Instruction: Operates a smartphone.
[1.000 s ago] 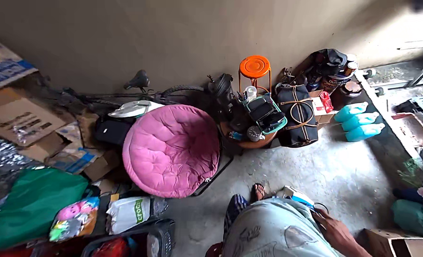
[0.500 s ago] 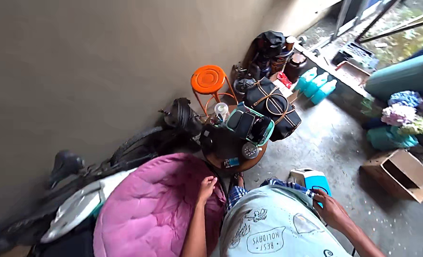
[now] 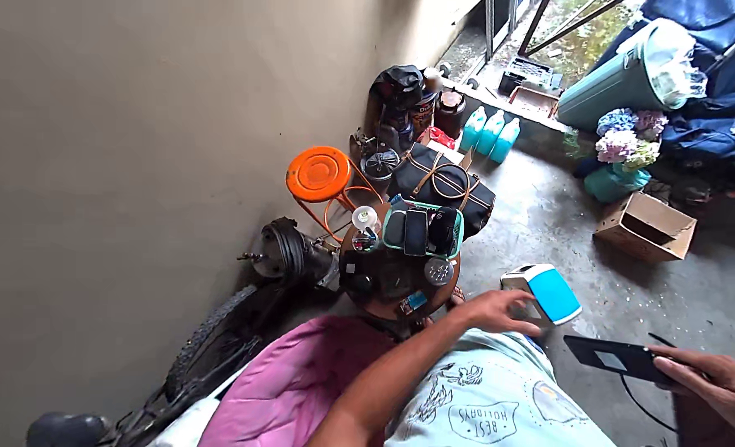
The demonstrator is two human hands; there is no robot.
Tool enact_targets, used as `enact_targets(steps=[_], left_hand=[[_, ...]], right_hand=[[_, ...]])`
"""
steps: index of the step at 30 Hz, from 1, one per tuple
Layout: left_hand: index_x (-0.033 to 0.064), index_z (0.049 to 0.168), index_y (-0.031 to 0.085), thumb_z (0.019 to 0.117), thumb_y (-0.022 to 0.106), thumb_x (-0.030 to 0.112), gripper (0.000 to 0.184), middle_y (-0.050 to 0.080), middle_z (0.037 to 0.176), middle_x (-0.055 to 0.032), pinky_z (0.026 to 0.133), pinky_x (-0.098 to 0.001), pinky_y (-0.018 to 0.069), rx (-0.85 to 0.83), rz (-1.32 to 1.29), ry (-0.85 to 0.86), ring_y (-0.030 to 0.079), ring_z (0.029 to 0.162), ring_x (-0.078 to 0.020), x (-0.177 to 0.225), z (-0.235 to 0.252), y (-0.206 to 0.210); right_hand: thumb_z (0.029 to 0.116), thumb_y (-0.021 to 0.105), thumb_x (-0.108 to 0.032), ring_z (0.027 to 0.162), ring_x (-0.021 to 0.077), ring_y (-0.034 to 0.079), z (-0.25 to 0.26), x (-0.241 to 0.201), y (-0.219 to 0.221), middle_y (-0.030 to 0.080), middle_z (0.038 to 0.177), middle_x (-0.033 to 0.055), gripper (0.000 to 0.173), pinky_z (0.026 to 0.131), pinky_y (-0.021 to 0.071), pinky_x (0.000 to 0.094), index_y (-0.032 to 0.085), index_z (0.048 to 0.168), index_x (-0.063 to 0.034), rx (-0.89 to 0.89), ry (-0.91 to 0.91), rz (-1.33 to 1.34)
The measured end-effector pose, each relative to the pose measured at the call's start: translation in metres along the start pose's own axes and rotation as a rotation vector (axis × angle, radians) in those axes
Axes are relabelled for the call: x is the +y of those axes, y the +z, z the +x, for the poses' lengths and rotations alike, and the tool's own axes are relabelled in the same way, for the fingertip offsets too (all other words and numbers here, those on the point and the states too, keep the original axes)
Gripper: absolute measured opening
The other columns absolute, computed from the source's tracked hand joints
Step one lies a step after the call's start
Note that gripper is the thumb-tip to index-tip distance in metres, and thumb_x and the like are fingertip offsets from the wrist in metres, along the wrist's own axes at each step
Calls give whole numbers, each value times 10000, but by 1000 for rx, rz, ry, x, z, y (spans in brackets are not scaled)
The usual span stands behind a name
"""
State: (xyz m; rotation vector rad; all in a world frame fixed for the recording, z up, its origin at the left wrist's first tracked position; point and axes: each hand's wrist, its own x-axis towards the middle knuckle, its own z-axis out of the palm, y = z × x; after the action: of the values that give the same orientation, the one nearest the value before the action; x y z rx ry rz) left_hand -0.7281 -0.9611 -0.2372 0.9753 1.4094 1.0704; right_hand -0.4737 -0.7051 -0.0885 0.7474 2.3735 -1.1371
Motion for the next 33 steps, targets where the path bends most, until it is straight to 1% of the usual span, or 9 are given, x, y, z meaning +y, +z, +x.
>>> enact_targets(steps=[2, 7, 10, 13, 17, 21, 24, 28, 33], left_hand=[[55, 1450, 548, 904, 789, 273, 635, 658, 1332, -160, 958, -453, 573, -88, -52, 167, 688, 1121, -261, 28, 11, 3], [-20, 1115, 734, 964, 714, 122, 208, 747, 938, -83, 773, -297, 593, -115, -285, 320, 702, 819, -96, 48, -6, -30], [6, 1133, 736, 971, 716, 150, 219, 746, 924, -93, 622, -309, 605, -149, -233, 220, 703, 717, -127, 47, -12, -36], [4, 1143, 731, 979, 709, 188, 247, 738, 910, -110, 614, -341, 602, -216, -156, 186, 698, 700, -153, 48, 1, -27], [4, 1107, 736, 986, 701, 232, 260, 735, 891, -103, 645, -344, 602, -171, -96, 146, 696, 708, -147, 44, 19, -29], [29, 1118, 738, 1019, 622, 351, 356, 753, 1022, -122, 842, -447, 612, 470, 61, -289, 736, 913, -218, -6, 16, -93], [27, 1372, 599, 964, 654, 431, 577, 609, 1352, -229, 1053, -570, 485, 916, 351, -676, 607, 1240, -380, -85, 18, -164], [-33, 1548, 354, 829, 752, 556, 1011, 394, 1536, -307, 1056, -579, 458, 951, 601, -1033, 481, 1361, -443, -151, 45, -200], [-79, 1485, 403, 818, 750, 545, 977, 415, 1516, -291, 1030, -546, 482, 924, 687, -1150, 509, 1335, -419, -165, 72, -203]], right_hand=[[1028, 534, -257, 891, 151, 759, -4, -25, 8, 770, 1048, 74, 379, 840, 641, 343, 675, 1305, -39, 56, -119, 174], [1055, 541, -334, 958, 286, 754, 4, -36, 46, 723, 1231, 132, 412, 835, 653, 439, 656, 1364, -86, -3, -158, 630], [922, 680, -457, 946, 285, 744, 18, -31, 34, 662, 1310, 137, 690, 772, 651, 455, 509, 1510, -138, 103, -29, 399], [732, 744, -746, 1272, 214, 614, 55, -31, 37, 618, 1424, 56, 968, 1036, 534, 466, 530, 1497, -193, -57, -108, 179], [913, 734, -400, 826, 107, 705, 121, -52, 63, 737, 916, -1, 336, 774, 592, 330, 711, 1102, -123, -608, -150, 314], [1017, 621, -207, 809, 240, 761, 144, -37, 74, 765, 936, 100, 205, 792, 646, 417, 677, 1136, -50, -650, 53, 451], [1014, 617, -219, 810, 264, 762, 138, -8, 73, 765, 939, 119, 230, 776, 647, 426, 664, 1158, -46, -533, 157, 534], [1005, 618, -214, 803, 296, 766, 131, 23, 66, 765, 944, 153, 245, 760, 652, 449, 656, 1163, -31, -393, 261, 633], [997, 625, -205, 800, 285, 767, 135, 42, 54, 763, 926, 147, 239, 744, 655, 435, 660, 1148, -24, -314, 319, 656]])
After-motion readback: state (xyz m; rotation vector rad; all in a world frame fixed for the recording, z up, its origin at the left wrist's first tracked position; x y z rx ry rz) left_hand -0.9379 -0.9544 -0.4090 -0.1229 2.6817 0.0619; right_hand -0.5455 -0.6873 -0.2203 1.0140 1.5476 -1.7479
